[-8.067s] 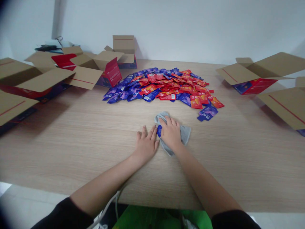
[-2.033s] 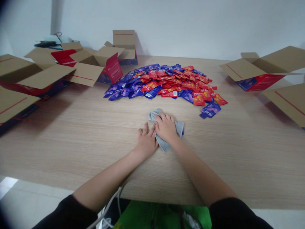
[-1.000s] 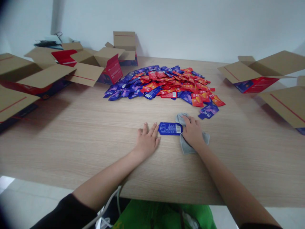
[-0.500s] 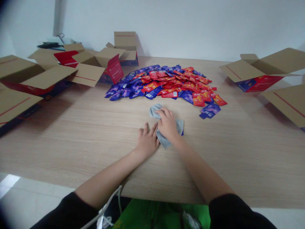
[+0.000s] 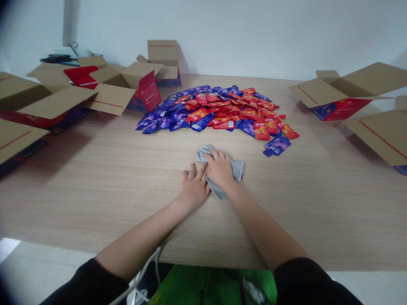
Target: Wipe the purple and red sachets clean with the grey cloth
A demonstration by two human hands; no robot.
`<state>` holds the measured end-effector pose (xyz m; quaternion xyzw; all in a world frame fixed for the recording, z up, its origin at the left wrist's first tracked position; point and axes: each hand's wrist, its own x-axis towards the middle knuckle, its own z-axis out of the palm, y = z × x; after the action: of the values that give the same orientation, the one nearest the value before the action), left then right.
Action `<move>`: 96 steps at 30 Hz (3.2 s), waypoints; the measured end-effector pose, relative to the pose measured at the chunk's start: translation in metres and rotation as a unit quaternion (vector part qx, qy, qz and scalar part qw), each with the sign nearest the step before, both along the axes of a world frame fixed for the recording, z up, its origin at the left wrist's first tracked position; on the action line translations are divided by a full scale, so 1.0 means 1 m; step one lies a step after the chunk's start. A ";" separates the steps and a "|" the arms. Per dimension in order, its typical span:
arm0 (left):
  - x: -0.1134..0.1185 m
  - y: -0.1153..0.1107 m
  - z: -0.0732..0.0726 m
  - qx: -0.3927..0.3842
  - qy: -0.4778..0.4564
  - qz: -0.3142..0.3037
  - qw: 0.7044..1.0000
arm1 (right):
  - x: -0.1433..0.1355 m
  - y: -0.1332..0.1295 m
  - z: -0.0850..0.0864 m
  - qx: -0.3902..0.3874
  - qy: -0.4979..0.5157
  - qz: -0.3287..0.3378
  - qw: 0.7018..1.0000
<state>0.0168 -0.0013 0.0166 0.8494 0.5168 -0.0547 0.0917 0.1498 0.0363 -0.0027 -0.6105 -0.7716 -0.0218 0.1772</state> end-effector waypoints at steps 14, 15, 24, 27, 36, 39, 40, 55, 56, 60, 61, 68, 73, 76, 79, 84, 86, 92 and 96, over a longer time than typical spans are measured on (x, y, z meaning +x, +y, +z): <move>-0.001 0.000 -0.004 0.025 -0.023 -0.003 0.999 | 0.064 -0.020 -0.011 0.049 0.012 -0.114 0.992; -0.001 0.000 -0.004 0.025 -0.024 -0.003 0.999 | 0.071 -0.022 -0.013 0.050 0.016 -0.120 0.991; -0.002 -0.001 -0.008 0.032 -0.028 -0.002 0.999 | 0.109 -0.016 -0.008 0.073 0.088 -0.152 0.982; -0.001 -0.002 -0.008 0.034 -0.027 -0.002 0.999 | 0.097 -0.008 0.009 0.100 0.126 -0.123 0.979; -0.001 0.001 0.001 0.004 -0.008 -0.010 1.000 | -0.001 0.003 0.016 0.040 0.091 -0.010 0.995; -0.001 0.001 0.003 -0.008 -0.001 -0.014 1.000 | -0.014 -0.002 0.005 -0.017 0.022 -0.017 0.999; -0.001 0.001 0.004 -0.009 0.000 -0.015 1.000 | -0.015 -0.003 0.003 -0.023 0.008 -0.020 0.999; -0.001 -0.001 -0.005 0.029 -0.020 -0.003 0.999 | 0.042 -0.020 -0.006 0.041 -0.003 -0.095 0.995; -0.001 -0.001 -0.005 0.027 -0.017 -0.002 0.999 | 0.049 -0.022 -0.008 0.048 0.003 -0.109 0.993; 0.000 -0.001 -0.005 0.024 -0.016 -0.002 1.000 | 0.079 -0.030 -0.017 0.054 0.005 -0.169 0.984; -0.001 -0.001 -0.005 0.026 -0.017 -0.003 1.000 | 0.086 -0.031 -0.018 0.053 0.002 -0.179 0.982; -0.001 -0.002 -0.006 0.036 -0.014 -0.005 0.999 | 0.097 -0.015 0.001 0.062 0.096 -0.161 0.980; 0.000 -0.002 -0.004 0.033 -0.013 -0.006 0.999 | 0.049 -0.002 0.021 0.091 0.135 -0.071 0.984; -0.001 -0.001 -0.002 0.022 -0.008 -0.009 1.000 | 0.014 -0.001 0.015 0.059 0.100 -0.028 0.993; -0.001 0.000 0.000 0.012 -0.002 -0.013 1.000 | -0.004 -0.004 0.002 0.021 0.024 -0.017 0.999; -0.001 -0.001 0.000 0.018 -0.005 -0.008 1.000 | 0.004 -0.012 -0.003 0.013 -0.020 -0.032 0.999; -0.001 -0.001 -0.001 0.026 -0.010 -0.008 1.000 | 0.013 -0.015 -0.001 0.019 -0.023 -0.045 0.999; -0.001 -0.002 -0.004 0.038 -0.021 -0.007 0.999 | 0.056 -0.023 -0.009 0.051 -0.003 -0.129 0.990; -0.001 -0.001 -0.005 0.031 -0.020 -0.002 0.999 | 0.085 -0.024 -0.017 0.067 0.013 -0.175 0.982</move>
<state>0.0160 -0.0025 0.0116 0.8541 0.5142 -0.0218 0.0750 0.2348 0.0128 -0.0201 -0.7233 -0.6471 -0.0958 0.2211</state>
